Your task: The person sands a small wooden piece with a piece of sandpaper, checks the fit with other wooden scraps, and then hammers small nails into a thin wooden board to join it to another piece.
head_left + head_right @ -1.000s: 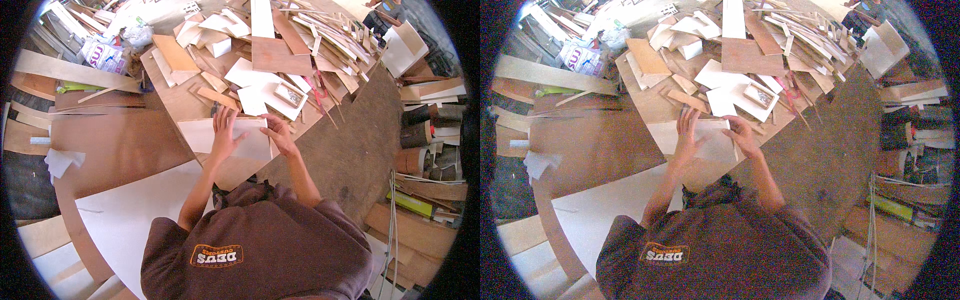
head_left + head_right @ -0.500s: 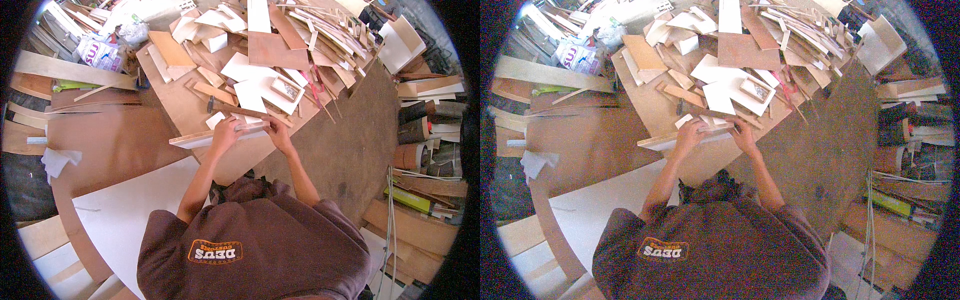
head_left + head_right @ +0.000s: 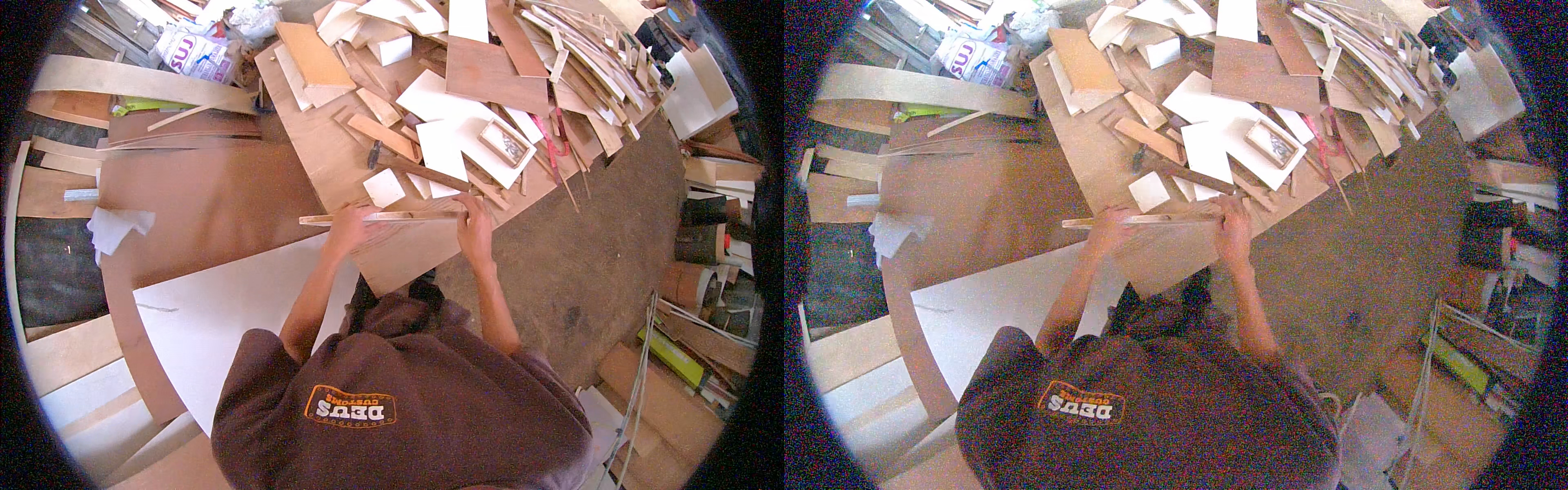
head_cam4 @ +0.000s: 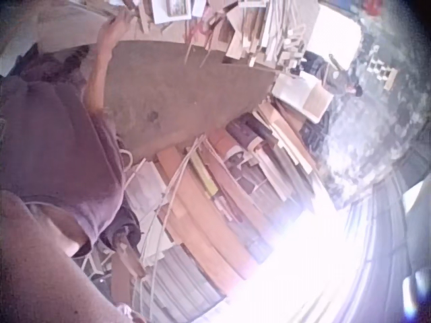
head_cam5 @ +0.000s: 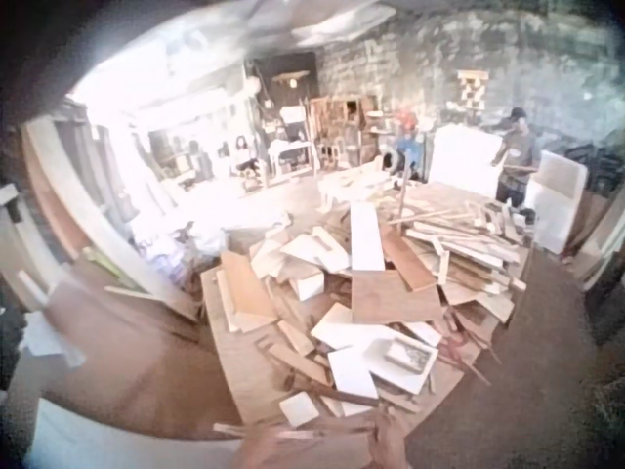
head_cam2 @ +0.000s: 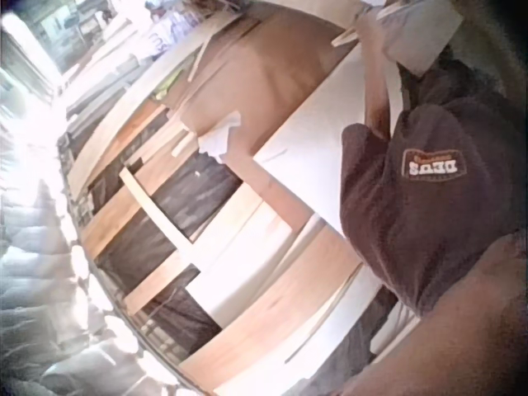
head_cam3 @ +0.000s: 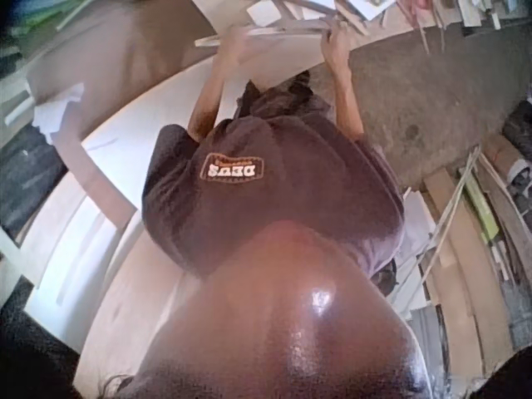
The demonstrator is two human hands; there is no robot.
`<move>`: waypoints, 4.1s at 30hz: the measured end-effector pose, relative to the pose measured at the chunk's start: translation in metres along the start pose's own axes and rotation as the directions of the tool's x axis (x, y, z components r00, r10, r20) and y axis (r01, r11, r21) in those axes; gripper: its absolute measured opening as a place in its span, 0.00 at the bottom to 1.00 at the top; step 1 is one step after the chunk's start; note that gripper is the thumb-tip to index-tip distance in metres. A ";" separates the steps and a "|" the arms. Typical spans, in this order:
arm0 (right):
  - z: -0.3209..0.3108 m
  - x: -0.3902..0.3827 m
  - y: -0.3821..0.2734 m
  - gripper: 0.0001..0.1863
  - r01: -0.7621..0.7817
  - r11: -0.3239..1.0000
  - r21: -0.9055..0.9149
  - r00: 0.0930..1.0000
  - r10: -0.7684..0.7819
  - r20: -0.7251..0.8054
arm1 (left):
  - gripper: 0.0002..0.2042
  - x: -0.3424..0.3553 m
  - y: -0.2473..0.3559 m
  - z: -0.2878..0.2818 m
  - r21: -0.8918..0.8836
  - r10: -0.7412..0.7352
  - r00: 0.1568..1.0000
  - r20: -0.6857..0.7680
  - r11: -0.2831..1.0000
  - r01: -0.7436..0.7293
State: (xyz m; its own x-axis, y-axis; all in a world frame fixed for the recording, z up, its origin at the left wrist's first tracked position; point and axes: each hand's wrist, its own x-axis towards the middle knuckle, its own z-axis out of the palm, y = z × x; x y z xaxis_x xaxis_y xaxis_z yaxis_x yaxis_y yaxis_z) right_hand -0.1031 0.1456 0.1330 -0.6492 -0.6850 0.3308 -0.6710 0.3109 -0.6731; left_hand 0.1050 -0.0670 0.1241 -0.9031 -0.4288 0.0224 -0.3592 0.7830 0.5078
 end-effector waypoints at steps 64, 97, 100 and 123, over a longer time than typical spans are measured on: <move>-0.011 -0.103 -0.036 0.15 -0.564 0.819 0.108 0.792 0.573 -0.212 | 0.27 0.081 0.105 0.038 0.125 0.329 0.842 0.428 0.901 -0.416; 0.008 -0.109 -0.036 0.15 -0.549 0.824 0.138 0.750 0.559 -0.353 | 0.26 0.078 0.100 0.049 0.004 0.452 0.853 0.261 0.883 -0.469; 0.009 -0.108 -0.040 0.14 -0.600 0.797 0.064 0.761 0.594 -0.260 | 0.25 0.076 0.107 0.040 0.099 0.396 0.865 0.309 0.891 -0.443; 0.011 -0.113 -0.036 0.11 -0.570 0.789 0.230 0.665 0.607 -0.435 | 0.28 0.083 0.088 0.060 0.093 0.249 0.931 0.268 0.955 -0.283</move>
State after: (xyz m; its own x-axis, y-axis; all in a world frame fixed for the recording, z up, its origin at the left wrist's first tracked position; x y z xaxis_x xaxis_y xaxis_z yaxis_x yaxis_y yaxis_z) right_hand -0.0019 0.2047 0.1129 -0.9948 0.0199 0.0995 -0.0775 0.4842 -0.8715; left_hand -0.0155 -0.0060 0.1190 -0.9931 -0.0830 -0.0834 -0.1096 0.9108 0.3980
